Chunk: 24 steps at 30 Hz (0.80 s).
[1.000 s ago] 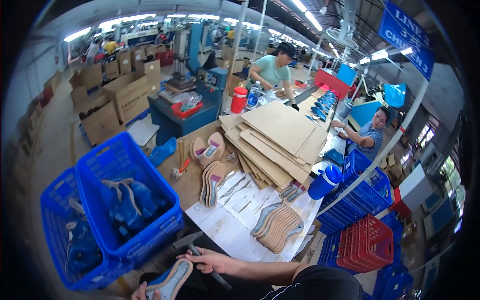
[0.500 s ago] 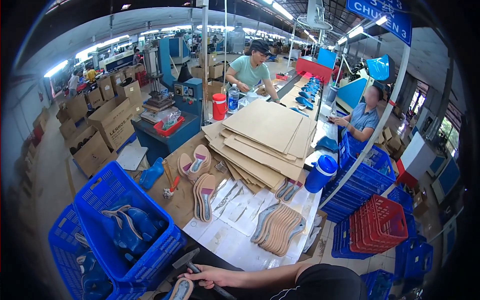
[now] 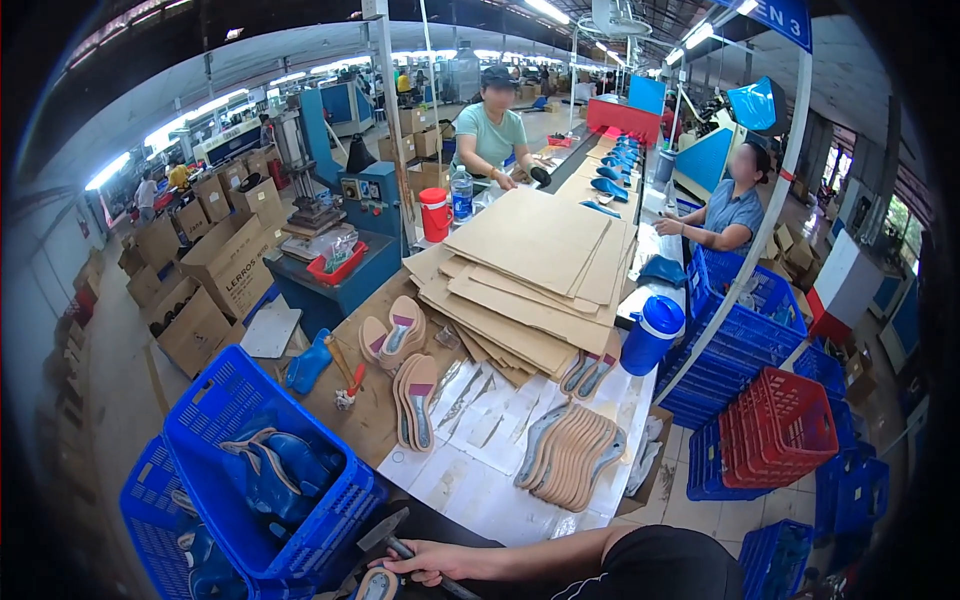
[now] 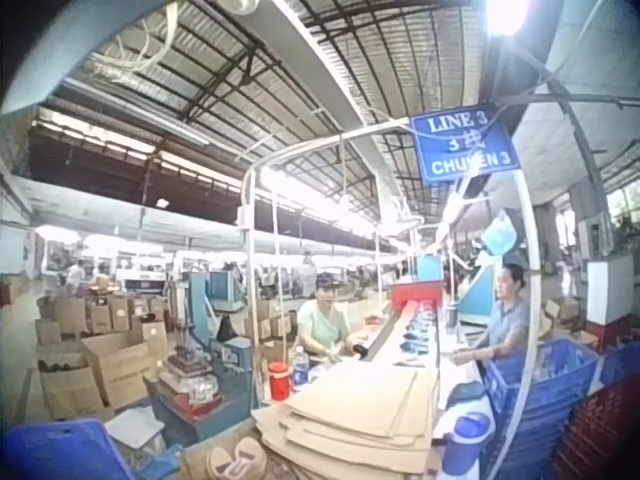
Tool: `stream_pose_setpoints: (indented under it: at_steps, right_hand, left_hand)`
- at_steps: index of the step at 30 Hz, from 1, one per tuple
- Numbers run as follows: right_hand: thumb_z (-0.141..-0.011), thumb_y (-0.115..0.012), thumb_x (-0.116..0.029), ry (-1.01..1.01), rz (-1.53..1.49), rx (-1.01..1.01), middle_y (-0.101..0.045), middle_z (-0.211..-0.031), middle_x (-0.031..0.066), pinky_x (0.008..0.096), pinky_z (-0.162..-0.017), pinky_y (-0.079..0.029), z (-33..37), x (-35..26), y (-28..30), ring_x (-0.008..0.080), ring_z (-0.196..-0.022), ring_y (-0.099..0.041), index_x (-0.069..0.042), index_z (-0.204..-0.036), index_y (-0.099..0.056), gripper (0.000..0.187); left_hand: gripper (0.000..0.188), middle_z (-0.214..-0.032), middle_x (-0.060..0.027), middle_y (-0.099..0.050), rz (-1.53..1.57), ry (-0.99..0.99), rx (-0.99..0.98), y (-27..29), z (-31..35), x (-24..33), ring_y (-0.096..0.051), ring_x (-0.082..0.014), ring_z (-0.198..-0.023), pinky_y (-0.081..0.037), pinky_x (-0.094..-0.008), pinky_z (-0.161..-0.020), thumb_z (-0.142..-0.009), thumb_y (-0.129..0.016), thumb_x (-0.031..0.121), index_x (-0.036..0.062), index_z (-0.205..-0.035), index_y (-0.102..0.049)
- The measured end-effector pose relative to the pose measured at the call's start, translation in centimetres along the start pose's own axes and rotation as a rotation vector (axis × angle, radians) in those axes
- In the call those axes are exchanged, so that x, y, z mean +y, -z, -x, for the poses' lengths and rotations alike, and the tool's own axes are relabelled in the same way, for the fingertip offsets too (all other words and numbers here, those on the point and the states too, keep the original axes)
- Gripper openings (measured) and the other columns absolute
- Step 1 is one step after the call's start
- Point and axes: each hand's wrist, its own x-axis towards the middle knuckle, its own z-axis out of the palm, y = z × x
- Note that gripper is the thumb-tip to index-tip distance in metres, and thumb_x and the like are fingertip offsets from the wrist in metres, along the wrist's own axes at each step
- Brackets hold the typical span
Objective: Assembling insoles and shoe lasts using a hammer and manual checking.
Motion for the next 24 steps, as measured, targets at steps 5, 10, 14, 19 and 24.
stream_pose_setpoints:
  at_steps: [5, 10, 14, 19, 24]
  right_hand:
    - [-0.107, -0.070, -0.024, -0.008, 0.047, 0.017, -0.071, -0.128, -0.0028, 0.0184, -0.037, -0.024, 0.0, -0.3, 0.1, -0.0008, -0.044, -0.032, -0.018, -0.107, -0.046, 0.025]
    - [-0.104, -0.074, -0.021, -0.017, 0.027, -0.017, -0.059, -0.154, 0.0028, 0.0183, -0.038, -0.025, -0.2, -0.2, 0.5, -0.0011, -0.045, -0.031, -0.017, -0.106, -0.044, 0.030]
    - [-0.103, -0.075, -0.020, -0.004, 0.014, -0.030, -0.059, -0.154, 0.0030, 0.0184, -0.038, -0.026, -0.4, -0.1, 0.9, -0.0012, -0.045, -0.031, -0.016, -0.107, -0.044, 0.031]
    - [-0.103, -0.075, -0.020, 0.006, 0.012, -0.038, -0.061, -0.152, 0.0029, 0.0187, -0.038, -0.027, -0.3, 0.1, 0.7, -0.0010, -0.045, -0.032, -0.016, -0.108, -0.044, 0.032]
    - [-0.103, -0.076, -0.020, 0.009, 0.006, -0.016, -0.062, -0.150, 0.0031, 0.0189, -0.037, -0.028, -0.4, 0.1, 1.1, -0.0006, -0.045, -0.033, -0.016, -0.107, -0.044, 0.032]
  left_hand:
    - [0.051, -0.142, -0.0238, -0.058, 0.260, 0.162, 0.050, -1.7, 0.6, -2.0, -0.057, -0.0479, -0.122, -0.051, -0.0542, -0.102, -0.080, -0.092, 0.036, 0.0098, -0.121, -0.077]
    - [0.053, -0.141, -0.0212, -0.060, 0.403, 0.228, 0.100, -3.3, 1.8, -4.7, -0.058, -0.0464, -0.120, -0.053, -0.0528, -0.099, -0.078, -0.093, 0.037, 0.0105, -0.120, -0.077]
    - [0.053, -0.139, -0.0208, -0.061, -0.390, -0.224, -0.123, 0.2, -0.6, 0.1, -0.059, -0.0461, -0.118, -0.054, -0.0521, -0.098, -0.077, -0.094, 0.036, 0.0105, -0.120, -0.077]
    - [0.054, -0.131, -0.0232, -0.062, 0.321, 0.068, 0.166, -4.6, 1.8, -5.9, -0.061, -0.0463, -0.115, -0.054, -0.0524, -0.097, -0.074, -0.097, 0.033, 0.0098, -0.117, -0.077]
    - [0.058, -0.125, -0.0276, -0.062, 0.149, -0.129, 0.049, -1.8, -0.3, -3.4, -0.062, -0.0482, -0.110, -0.054, -0.0539, -0.094, -0.070, -0.100, 0.032, 0.0067, -0.115, -0.075]
